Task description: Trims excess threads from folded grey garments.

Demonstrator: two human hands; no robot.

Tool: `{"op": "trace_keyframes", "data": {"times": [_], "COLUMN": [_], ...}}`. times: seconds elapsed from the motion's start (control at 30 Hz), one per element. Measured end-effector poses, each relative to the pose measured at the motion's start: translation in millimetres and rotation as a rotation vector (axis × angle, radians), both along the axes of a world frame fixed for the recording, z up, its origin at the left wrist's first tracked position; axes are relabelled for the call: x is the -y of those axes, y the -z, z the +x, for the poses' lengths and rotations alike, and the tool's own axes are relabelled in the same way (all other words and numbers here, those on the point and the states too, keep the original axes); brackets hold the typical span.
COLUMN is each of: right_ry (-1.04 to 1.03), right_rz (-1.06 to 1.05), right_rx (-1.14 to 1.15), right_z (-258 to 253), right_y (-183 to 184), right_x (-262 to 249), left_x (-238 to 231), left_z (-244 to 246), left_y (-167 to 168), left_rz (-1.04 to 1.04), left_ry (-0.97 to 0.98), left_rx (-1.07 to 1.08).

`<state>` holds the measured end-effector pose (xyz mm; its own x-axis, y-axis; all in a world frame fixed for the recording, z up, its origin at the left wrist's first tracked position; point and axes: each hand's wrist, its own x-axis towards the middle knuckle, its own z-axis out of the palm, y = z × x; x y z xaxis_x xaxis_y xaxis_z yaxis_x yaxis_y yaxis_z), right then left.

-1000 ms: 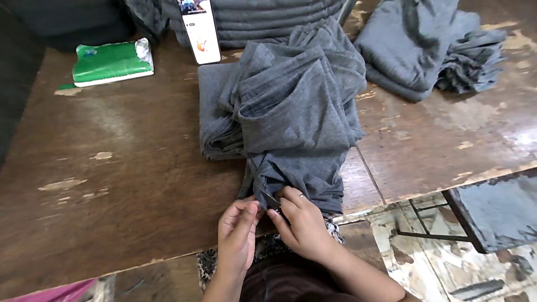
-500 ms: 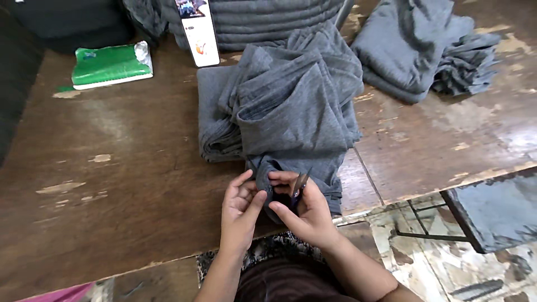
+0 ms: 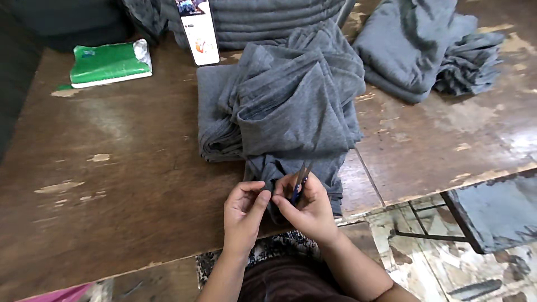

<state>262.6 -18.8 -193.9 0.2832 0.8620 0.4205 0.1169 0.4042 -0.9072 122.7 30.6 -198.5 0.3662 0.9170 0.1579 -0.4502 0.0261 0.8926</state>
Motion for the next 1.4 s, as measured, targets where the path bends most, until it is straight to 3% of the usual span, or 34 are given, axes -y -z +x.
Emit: {"op": "trace_keyframes", "data": {"times": [0.1, 0.27, 0.4, 0.6, 1.4], "right_ry": [-0.025, -0.032, 0.045, 0.116, 0.087], "right_rz": [-0.042, -0.317, -0.353, -0.309, -0.281], "right_rx": [0.17, 0.545, 0.7, 0.78, 0.808], "right_z": [9.8, 20.2, 13.4, 3.8, 2.8], "right_y": [2.1, -2.8, -2.1, -3.9, -5.0], "right_x": [5.2, 26.5, 32.2, 24.0, 16.6], "left_x": [-2.4, -4.4, -1.6, 0.3, -1.0], "left_z": [1.4, -0.5, 1.1, -0.1, -3.0], "left_y": [-5.3, -9.2, -9.2, -10.9, -4.4], "left_rz": [-0.118, -0.361, -0.432, -0.407, -0.289], "left_ry": [-0.032, 0.017, 0.02, 0.002, 0.018], "left_rx": [0.05, 0.246, 0.325, 0.262, 0.166]}}
